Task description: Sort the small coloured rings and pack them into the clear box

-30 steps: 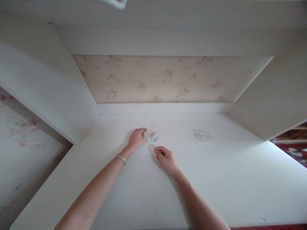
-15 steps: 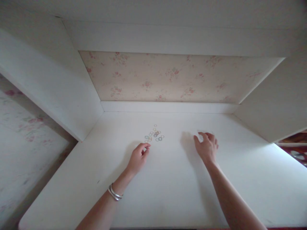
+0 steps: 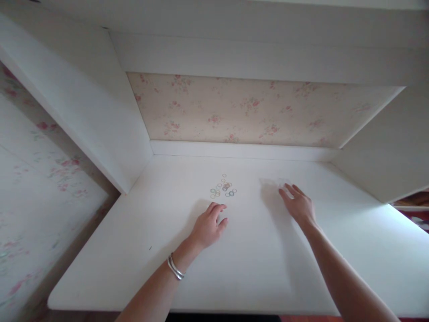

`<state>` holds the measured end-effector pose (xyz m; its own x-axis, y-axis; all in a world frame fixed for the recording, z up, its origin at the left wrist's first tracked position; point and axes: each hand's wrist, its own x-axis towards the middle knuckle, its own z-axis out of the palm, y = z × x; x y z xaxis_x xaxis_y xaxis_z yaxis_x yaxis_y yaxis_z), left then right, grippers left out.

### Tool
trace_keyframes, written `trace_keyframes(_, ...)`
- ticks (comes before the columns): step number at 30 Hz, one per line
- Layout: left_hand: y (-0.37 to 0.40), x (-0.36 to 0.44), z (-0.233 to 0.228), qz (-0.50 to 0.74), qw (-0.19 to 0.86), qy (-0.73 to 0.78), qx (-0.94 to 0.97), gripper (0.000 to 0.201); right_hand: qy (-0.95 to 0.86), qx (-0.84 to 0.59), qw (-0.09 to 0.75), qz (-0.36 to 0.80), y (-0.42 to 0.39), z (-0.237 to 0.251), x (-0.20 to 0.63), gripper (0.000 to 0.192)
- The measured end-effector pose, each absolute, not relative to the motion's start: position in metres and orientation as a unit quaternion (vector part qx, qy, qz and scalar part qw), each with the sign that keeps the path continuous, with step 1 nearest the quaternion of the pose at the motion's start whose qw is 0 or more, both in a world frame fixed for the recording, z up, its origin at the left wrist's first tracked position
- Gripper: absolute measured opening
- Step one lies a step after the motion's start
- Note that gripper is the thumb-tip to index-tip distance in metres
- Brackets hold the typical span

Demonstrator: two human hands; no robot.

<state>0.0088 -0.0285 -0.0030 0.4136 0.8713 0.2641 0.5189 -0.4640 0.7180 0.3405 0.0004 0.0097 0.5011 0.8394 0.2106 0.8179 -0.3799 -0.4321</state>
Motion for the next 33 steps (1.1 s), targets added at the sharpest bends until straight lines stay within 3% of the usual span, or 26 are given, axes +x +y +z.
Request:
trace_keyframes(4,-0.030,0.013,-0.005,0.331,0.264,0.457,0.782,0.067,-0.570,-0.725,0.368,0.115,-0.025,0.011,0.248,0.046)
trace_keyframes(8,-0.028,0.014,-0.007,0.382,0.276,0.475,0.743,0.091,-0.619,-0.618,0.433,0.218,-0.043,0.007,0.173,0.039)
trace_keyframes(15,-0.023,0.010,-0.010,0.416,0.248,0.486,0.727,0.071,-0.651,-0.576,0.438,0.228,-0.051,-0.008,0.154,0.035)
trace_keyframes(33,-0.024,0.017,-0.012,0.396,0.299,0.466,0.733,0.080,-0.614,-0.602,0.447,0.245,-0.054,-0.008,0.163,0.032)
